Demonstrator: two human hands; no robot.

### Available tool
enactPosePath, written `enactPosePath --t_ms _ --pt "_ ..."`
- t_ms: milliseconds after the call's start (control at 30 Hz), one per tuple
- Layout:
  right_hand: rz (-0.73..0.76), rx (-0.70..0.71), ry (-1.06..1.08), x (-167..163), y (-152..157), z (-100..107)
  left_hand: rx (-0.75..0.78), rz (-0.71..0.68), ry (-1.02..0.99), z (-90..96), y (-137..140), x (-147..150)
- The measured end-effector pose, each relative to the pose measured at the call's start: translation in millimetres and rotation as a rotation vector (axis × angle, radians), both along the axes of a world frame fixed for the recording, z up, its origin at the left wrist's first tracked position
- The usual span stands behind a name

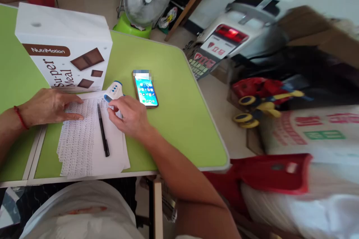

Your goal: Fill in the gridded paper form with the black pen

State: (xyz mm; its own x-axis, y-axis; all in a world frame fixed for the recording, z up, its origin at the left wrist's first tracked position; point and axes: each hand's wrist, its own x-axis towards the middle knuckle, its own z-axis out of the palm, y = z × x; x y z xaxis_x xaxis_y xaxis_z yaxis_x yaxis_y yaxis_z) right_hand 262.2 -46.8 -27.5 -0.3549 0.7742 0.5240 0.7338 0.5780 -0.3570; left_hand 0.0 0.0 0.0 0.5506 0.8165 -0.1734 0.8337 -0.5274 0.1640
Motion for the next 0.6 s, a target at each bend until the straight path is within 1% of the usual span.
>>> enactPosePath --t_ms 67,133,300,367,400,467,533,600 --pt "0.063 -0.016 0.021 -5 -8 -2 0.014 0.013 0.014 -0.4 -1 0" --pt "0.088 -0.059 0.005 -11 -16 -4 0.015 0.025 0.007 -1.7 -2 0" --pt "0.053 -0.273 -0.163 -20 -24 -7 -0.043 0.061 0.011 -2.5 -4 2" --pt "0.03 -0.318 -0.183 -19 -22 -8 -0.037 0.068 0.018 -0.9 -5 5" --pt "0.019 -0.319 -0.173 -18 -20 -9 -0.031 0.067 0.019 0.1 -5 6" --pt "0.032 -0.277 -0.115 -13 -17 -10 -0.017 0.061 0.033 2.0 -6 8" --pt "0.102 -0.199 -0.001 -8 -15 -10 -0.016 0.057 0.062 3.2 -7 10" --pt "0.208 -0.13 0.148 -4 -13 -8 -0.027 0.059 0.076 3.5 -7 10"
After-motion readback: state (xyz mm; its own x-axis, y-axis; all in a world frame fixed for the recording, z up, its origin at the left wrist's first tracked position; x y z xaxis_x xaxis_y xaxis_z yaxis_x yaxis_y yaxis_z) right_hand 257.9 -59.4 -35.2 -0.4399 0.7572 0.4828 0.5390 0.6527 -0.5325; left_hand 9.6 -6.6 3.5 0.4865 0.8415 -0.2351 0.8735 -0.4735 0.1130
